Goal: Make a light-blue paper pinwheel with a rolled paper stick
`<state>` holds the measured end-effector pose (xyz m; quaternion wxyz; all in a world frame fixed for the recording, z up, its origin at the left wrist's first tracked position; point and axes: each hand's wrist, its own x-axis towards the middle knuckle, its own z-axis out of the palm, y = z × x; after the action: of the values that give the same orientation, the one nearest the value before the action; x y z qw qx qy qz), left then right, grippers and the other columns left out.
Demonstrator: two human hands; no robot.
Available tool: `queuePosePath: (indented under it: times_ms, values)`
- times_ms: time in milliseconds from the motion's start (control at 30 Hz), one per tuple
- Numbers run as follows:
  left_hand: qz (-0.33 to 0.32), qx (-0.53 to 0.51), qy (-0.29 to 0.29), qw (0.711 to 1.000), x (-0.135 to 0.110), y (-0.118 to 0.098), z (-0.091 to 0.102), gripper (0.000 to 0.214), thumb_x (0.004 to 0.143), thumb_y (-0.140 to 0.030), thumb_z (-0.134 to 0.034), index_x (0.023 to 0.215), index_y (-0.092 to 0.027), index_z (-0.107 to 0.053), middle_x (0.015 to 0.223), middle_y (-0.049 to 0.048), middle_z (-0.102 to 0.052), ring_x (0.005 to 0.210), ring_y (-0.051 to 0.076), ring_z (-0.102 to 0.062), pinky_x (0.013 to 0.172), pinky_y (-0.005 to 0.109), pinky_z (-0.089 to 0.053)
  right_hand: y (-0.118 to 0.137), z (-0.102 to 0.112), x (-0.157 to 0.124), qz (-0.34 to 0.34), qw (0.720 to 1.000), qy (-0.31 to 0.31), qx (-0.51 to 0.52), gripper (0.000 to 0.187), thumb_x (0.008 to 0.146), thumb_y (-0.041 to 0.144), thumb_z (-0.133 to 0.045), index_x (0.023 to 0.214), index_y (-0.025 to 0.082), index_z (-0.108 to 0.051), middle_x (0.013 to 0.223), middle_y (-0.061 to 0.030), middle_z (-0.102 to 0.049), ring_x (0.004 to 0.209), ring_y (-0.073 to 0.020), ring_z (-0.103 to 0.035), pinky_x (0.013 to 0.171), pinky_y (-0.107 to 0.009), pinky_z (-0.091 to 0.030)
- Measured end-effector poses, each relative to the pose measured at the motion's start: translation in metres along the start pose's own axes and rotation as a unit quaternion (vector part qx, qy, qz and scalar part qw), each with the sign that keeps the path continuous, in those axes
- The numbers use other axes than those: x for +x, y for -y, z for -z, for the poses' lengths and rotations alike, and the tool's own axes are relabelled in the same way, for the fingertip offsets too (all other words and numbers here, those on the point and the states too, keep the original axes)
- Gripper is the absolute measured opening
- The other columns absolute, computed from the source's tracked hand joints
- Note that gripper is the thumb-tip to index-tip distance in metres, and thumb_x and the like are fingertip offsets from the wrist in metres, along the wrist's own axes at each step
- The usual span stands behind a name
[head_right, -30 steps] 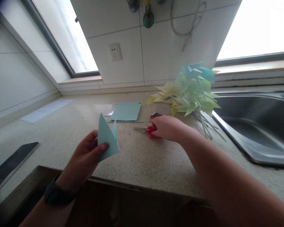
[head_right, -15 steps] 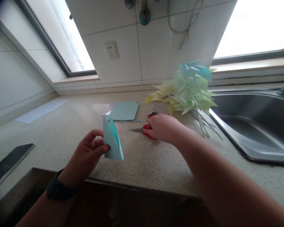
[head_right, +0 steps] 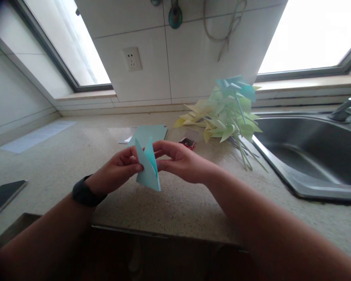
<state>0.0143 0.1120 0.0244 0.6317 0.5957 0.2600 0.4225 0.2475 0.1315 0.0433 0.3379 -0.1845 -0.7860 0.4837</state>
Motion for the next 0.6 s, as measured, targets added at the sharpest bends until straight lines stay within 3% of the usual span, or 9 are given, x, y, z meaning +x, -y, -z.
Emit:
queuePosePath:
  times_ms: [100,233,433,600]
  values:
    - [-0.007,-0.001,-0.008,1.0,0.008,0.008,0.005,0.025,0.084,-0.025,-0.083,0.079,-0.018,-0.06,0.08,-0.0027,-0.07,0.072,0.01,-0.063,0.069,0.022,-0.048,-0.005,-0.002,0.0,0.008,0.999,-0.012,0.05,0.026,0.094,0.044,-0.068,0.103,0.019,-0.064,0.104,-0.0062,-0.068,0.096,-0.0162,-0.065,0.082,-0.029,-0.055]
    - [-0.014,0.005,-0.017,1.0,0.009,0.013,0.008,0.022,0.084,-0.023,-0.083,0.079,-0.017,-0.062,0.079,-0.0024,-0.069,0.072,0.011,-0.062,0.069,0.023,-0.046,-0.007,0.0,0.0,0.009,0.996,-0.008,0.086,0.026,0.094,0.039,-0.069,0.112,0.02,-0.064,0.109,-0.0061,-0.066,0.098,-0.016,-0.063,0.083,-0.029,-0.053]
    - [-0.032,-0.001,-0.03,0.999,0.008,0.014,0.006,0.021,0.084,-0.025,-0.082,0.08,-0.018,-0.063,0.09,0.0001,-0.072,0.077,0.013,-0.064,0.071,0.025,-0.047,-0.006,0.002,0.0,-0.011,0.993,0.005,0.114,0.021,0.092,0.034,-0.073,0.101,0.018,-0.063,0.087,0.0003,-0.06,0.072,-0.0096,-0.055,0.061,-0.02,-0.046]
    - [-0.044,0.001,-0.059,0.997,0.006,0.014,0.009,0.017,0.084,-0.023,-0.082,0.082,-0.019,-0.065,0.097,0.0013,-0.073,0.085,0.014,-0.065,0.077,0.028,-0.048,-0.007,0.004,0.0,-0.029,0.993,0.011,0.114,0.024,0.09,0.036,-0.074,0.101,0.018,-0.062,0.072,0.0048,-0.054,0.06,-0.0091,-0.05,0.053,-0.02,-0.042]
